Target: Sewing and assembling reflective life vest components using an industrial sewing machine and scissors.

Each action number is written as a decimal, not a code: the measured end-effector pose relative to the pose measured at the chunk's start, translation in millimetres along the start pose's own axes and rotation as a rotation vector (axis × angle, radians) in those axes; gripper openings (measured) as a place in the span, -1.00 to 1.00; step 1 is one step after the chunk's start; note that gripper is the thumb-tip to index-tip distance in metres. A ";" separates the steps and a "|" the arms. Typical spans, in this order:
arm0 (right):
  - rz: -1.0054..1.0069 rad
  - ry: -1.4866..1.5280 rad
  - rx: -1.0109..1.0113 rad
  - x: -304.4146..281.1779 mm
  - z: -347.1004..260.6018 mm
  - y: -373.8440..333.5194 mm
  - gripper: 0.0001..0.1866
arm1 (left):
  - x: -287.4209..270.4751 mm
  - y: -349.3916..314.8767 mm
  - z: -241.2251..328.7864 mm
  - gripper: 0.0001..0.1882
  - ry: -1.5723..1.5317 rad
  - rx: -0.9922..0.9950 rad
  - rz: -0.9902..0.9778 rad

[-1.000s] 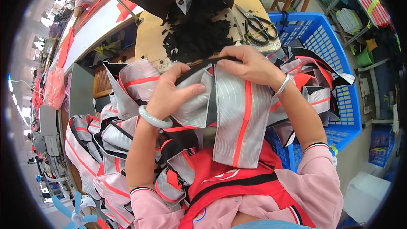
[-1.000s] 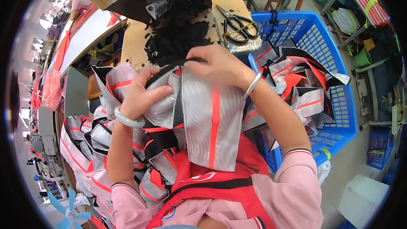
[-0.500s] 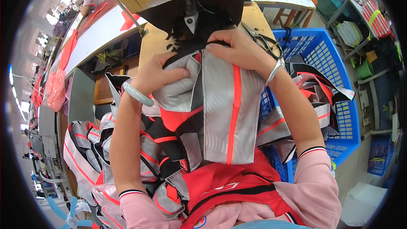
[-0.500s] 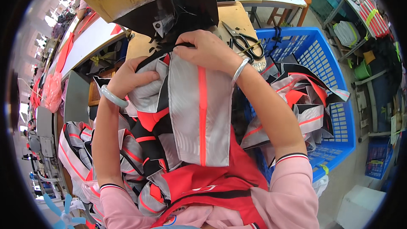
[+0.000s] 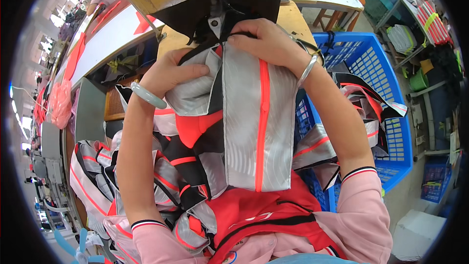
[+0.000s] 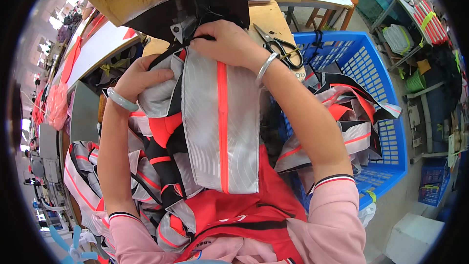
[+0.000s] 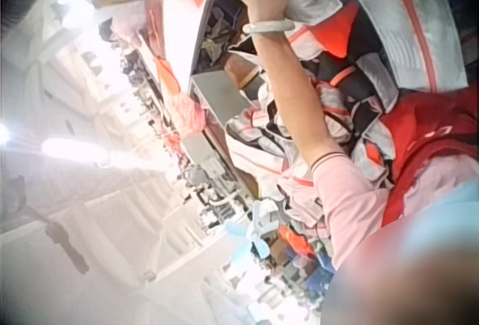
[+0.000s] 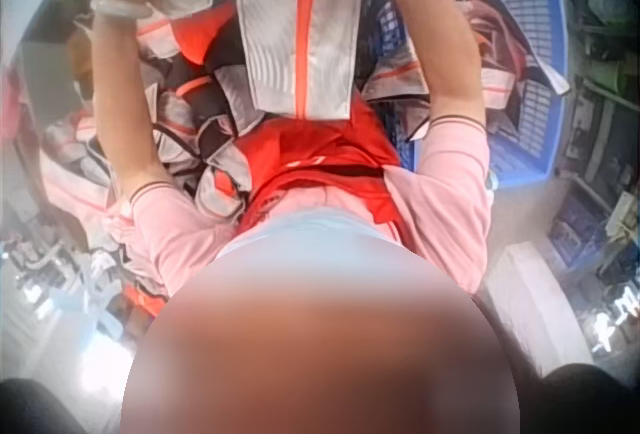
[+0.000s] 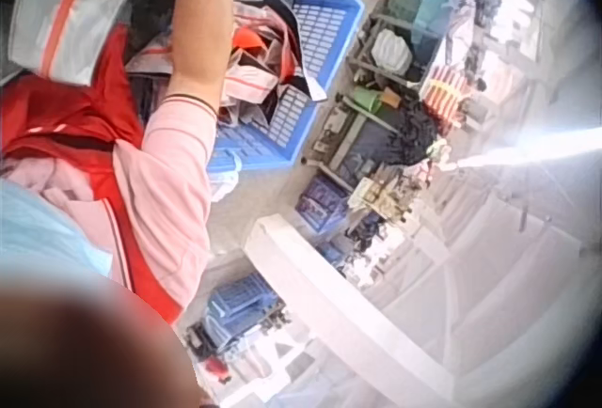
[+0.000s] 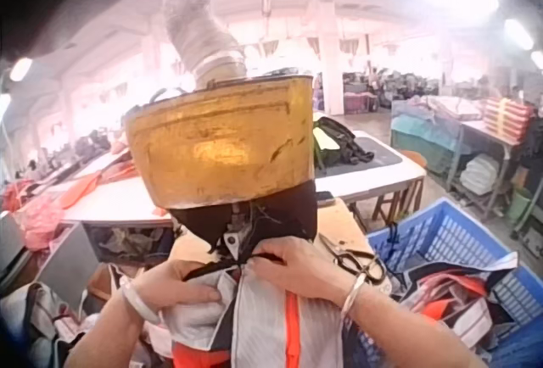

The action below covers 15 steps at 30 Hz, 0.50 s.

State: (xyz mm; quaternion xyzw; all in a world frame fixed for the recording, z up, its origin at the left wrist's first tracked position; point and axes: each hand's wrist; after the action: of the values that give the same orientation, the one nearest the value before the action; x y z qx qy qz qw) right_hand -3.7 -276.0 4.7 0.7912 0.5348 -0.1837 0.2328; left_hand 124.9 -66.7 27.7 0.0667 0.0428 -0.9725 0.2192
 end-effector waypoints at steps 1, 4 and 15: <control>0.008 0.006 0.015 -1.7 0.2 1.5 -0.62 | 0.5 2.4 3.1 -0.54 0.015 -0.003 0.007; 0.020 0.026 0.014 -2.2 2.7 5.5 -0.62 | -2.3 5.8 5.1 -0.55 0.052 -0.008 0.028; -0.138 -0.176 -0.416 2.9 -25.6 -96.5 -0.80 | 45.8 -16.1 -24.2 -0.55 0.390 -0.020 -0.449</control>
State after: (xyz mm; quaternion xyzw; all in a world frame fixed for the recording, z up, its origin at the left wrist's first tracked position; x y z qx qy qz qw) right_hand -91.4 -228.5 7.6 0.6687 0.5917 -0.1534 0.4233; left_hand 79.6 -68.7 -2.2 0.2391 0.1072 -0.9650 -0.0131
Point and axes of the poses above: each hand's wrist, its own y-axis towards the middle knuckle, its own x-axis out of the palm, z = x × y, and after that the axes turned 10 degrees about x, right-handed
